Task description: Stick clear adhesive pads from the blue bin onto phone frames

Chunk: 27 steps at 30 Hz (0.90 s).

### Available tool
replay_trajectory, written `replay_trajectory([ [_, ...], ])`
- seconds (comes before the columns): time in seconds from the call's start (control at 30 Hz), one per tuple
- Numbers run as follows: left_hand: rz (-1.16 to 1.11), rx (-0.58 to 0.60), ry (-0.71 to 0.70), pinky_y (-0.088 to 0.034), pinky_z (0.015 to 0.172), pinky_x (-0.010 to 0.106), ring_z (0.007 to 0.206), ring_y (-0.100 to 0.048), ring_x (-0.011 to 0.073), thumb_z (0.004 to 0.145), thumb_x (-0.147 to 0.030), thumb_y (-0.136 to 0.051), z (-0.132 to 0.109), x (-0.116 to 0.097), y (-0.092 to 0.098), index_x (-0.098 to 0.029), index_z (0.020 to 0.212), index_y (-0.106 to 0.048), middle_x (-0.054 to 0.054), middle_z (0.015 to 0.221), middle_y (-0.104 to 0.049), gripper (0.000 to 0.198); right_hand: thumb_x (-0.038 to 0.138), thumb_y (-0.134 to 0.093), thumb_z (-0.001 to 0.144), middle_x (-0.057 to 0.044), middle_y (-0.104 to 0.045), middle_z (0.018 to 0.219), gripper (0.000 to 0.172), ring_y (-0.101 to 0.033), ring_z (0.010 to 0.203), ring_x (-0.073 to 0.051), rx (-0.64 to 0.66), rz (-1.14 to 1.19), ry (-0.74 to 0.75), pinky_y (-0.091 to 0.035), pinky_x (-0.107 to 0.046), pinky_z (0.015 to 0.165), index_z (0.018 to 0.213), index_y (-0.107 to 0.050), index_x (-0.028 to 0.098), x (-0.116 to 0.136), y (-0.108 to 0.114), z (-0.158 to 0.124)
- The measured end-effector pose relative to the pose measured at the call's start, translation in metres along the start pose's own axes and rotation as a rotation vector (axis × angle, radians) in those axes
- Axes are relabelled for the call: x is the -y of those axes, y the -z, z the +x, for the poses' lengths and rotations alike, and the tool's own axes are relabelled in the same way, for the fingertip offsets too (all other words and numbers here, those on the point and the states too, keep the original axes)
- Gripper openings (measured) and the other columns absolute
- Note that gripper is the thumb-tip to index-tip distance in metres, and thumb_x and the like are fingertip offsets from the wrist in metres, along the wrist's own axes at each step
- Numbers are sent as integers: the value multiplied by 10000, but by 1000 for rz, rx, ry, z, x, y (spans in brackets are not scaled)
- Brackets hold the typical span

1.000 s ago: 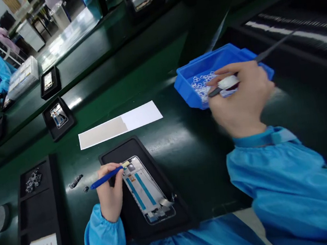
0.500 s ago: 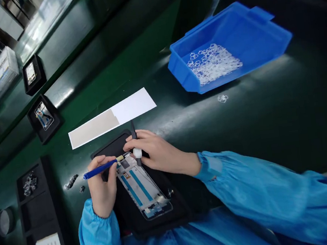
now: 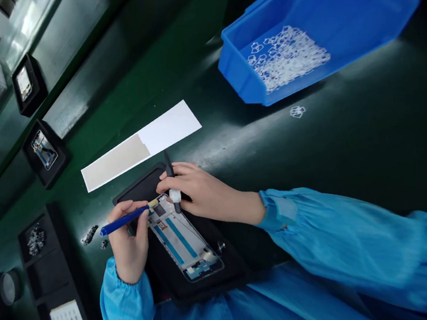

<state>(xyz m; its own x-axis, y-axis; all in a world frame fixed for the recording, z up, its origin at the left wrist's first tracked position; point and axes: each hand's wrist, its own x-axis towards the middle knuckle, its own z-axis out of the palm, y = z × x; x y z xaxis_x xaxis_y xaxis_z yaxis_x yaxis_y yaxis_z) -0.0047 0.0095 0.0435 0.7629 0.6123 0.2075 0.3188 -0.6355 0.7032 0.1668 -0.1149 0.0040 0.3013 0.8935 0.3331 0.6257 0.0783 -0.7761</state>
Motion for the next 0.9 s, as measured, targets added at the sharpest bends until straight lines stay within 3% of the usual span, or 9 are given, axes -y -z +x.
replay_trajectory([
  [0.3, 79, 49, -55, -579, 801, 337, 942, -702, 185, 903, -186, -639, 4, -11, 1, -217, 1132, -494, 51, 985, -703, 273, 37, -483, 849, -79, -668, 973, 257, -604, 1007, -255, 0, -5, -1, -447, -476, 977, 1008, -592, 207, -1, -1, 0],
  [0.47, 296, 109, -225, -562, 724, 237, 843, -707, 145, 925, -162, -596, 11, -28, -1, -211, 1049, -556, 19, 925, -693, 139, 12, -464, 821, -68, -669, 979, 308, -606, 1022, -250, 10, -8, -15, -453, -478, 979, 1008, -588, 221, -1, 0, 0],
  [0.6, 344, 145, -319, -550, 748, 214, 854, -697, 133, 942, -157, -569, 13, -32, -2, -197, 1049, -553, 23, 933, -685, 115, 3, -447, 812, -71, -673, 1013, 331, -604, 1046, -248, 0, -11, -2, -444, -493, 1003, 1016, -586, 223, -1, -1, -1],
  [0.77, 269, 141, -310, -556, 773, 238, 890, -701, 145, 927, -141, -591, 12, -25, -2, -210, 1008, -546, 25, 949, -693, 115, 13, -470, 812, -78, -672, 1021, 322, -602, 1061, -259, -16, -27, 15, -450, -498, 1003, 1024, -591, 223, -1, -3, -3],
  [0.9, 126, 66, -189, -567, 751, 258, 892, -709, 159, 906, -160, -621, 7, -12, -6, -210, 969, -555, 33, 937, -701, 103, 18, -486, 820, -84, -676, 1021, 307, -604, 1059, -266, -30, -51, 30, -463, -502, 982, 1027, -591, 218, -1, -6, -3],
])
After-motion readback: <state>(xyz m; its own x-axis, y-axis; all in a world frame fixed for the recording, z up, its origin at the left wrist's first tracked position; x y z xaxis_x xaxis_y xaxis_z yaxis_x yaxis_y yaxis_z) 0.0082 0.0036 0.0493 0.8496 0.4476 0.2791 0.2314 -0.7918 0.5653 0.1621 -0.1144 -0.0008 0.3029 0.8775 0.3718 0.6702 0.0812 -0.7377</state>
